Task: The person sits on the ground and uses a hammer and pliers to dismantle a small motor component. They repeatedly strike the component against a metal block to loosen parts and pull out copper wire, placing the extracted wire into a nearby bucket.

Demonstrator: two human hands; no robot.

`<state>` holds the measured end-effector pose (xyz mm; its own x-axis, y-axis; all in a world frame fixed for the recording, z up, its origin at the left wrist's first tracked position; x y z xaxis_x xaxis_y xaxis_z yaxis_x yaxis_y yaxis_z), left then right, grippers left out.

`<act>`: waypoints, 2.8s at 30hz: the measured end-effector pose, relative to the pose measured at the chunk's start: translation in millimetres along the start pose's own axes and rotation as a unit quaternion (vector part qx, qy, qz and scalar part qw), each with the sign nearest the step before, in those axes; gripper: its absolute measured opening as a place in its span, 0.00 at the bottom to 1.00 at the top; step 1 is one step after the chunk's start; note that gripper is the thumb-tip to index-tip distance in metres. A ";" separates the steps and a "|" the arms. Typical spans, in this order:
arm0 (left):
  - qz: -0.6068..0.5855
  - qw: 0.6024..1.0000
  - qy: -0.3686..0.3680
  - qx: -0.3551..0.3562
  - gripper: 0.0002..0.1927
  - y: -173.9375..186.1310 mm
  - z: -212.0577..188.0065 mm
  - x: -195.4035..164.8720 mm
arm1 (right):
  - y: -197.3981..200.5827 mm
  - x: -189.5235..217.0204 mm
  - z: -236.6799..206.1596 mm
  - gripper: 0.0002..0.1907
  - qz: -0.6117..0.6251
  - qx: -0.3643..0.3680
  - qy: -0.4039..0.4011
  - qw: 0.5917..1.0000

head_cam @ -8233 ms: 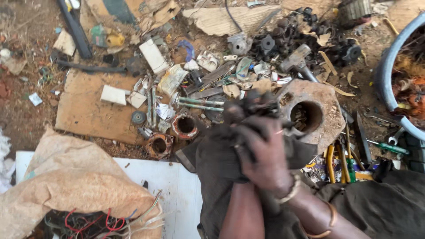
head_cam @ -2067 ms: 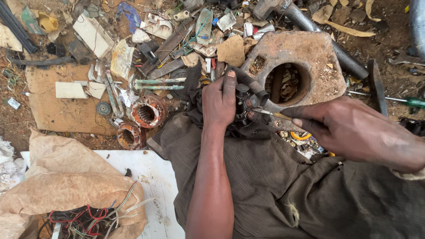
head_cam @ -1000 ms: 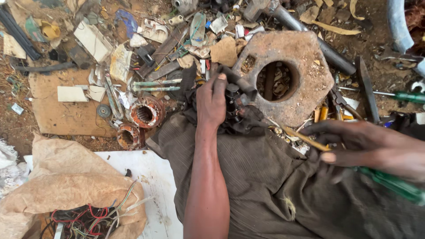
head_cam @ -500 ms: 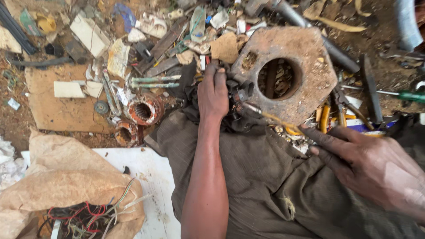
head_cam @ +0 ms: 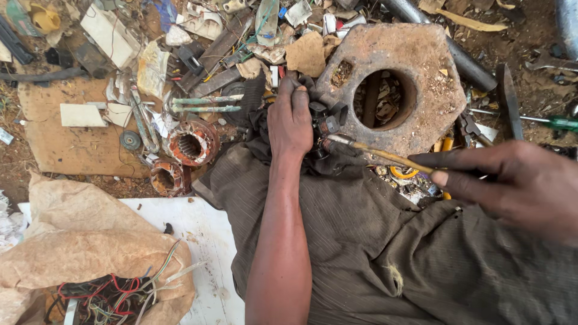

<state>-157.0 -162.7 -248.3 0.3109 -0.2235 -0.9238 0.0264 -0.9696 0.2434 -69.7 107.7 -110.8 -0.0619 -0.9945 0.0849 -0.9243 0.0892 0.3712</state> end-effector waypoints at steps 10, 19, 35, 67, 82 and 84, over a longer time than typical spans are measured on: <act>0.016 0.997 -0.070 -0.025 0.22 2.9 -0.1 -7.3 | -5.1 -3.6 3.7 0.17 0.020 -0.022 -0.038 0.999; 0.013 0.998 -0.054 -0.033 0.24 3.3 2.7 -5.8 | -19.2 0.4 0.0 0.26 -0.107 -0.227 0.186 0.950; -0.010 0.995 -0.093 -0.019 0.26 0.6 2.6 -1.8 | 1.6 -10.6 13.6 0.18 0.067 0.031 -0.069 0.995; -0.036 0.990 -0.133 -0.030 0.16 2.8 -8.4 -15.5 | 3.0 3.5 7.8 0.20 0.163 0.039 0.049 0.985; 0.010 0.989 -0.142 -0.030 0.15 3.7 -7.7 -21.0 | -1.1 20.5 -20.4 0.22 -0.209 -0.043 0.008 0.977; 0.026 0.990 -0.132 -0.031 0.15 5.0 -8.0 -21.6 | -3.1 25.1 -24.5 0.33 -0.236 -0.119 0.059 0.963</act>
<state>-156.1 -162.0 -224.8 0.0549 -0.2988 -0.9527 0.0778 -0.9500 0.3025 -59.1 83.8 -87.1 0.3997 -0.9155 -0.0451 -0.7260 -0.3462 0.5941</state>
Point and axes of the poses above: each hand's wrist, its own z-axis towards the middle knuckle, its own y-axis out of the back of the hand, x = y × z, the point moved 6 cm from there along z, towards the middle knuckle, and after that the axes turned 14 degrees about -z, right-handed, at the moved point
